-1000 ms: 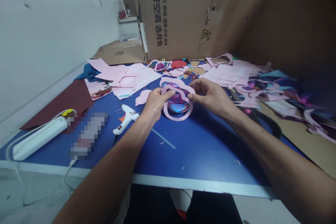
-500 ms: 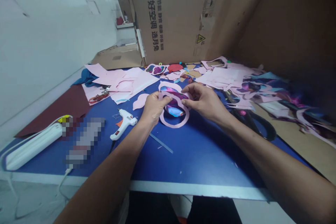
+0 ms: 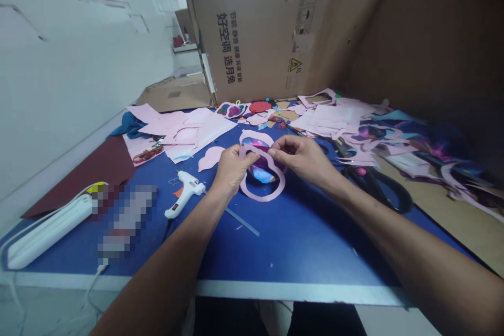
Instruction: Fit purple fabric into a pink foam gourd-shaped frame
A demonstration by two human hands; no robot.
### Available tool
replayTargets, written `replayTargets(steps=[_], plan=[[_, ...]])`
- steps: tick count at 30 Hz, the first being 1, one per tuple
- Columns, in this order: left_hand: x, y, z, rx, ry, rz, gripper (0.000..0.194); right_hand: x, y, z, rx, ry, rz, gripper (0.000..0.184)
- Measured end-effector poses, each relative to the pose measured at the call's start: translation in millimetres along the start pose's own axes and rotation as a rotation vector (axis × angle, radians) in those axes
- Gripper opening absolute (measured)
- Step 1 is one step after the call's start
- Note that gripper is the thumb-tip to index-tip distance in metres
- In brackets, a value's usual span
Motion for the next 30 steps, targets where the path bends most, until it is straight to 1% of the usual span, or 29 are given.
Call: replayTargets(steps=[6, 10, 15, 23, 26, 30], plan=[[-0.9, 2.5, -2.4, 0.006, -0.012, 0.023, 0.017, -1.7, 1.9, -1.3, 0.01, 0.008, -0.012, 0.033], [0.2, 3.4, -3.6, 0.008, -0.032, 0.005, 0.019, 0.3, 1.9, -0.7, 0.021, 0.015, -0.03, 0.033], [2.8, 4.4, -4.7, 0.004, -0.029, -0.024, 0.02, 0.0, 1.9, -0.5, 0.036, -0.025, -0.06, 0.032], [0.3, 4.5, -2.6, 0.022, -0.035, -0.021, 0.022, 2.2, 1.5, 0.3, 0.036, -0.024, -0.071, 0.029], [1.0, 4.6, -3.1, 0.024, -0.03, -0.019, 0.022, 2.1, 1.9, 0.0, 0.024, -0.01, -0.049, 0.027], [1.1, 4.8, -4.0, 0.01, -0.034, -0.009, 0.022, 1.8, 3.7, -1.1, 0.023, 0.047, 0.017, 0.029]])
Point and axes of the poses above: each hand's wrist, its own z-axis towards the middle knuckle, its own y-axis out of the palm, x = y × z, the point moved 1 cm from there along z, towards the middle knuckle, and after that the axes turned 3 degrees about x, right-handed, at the moved point
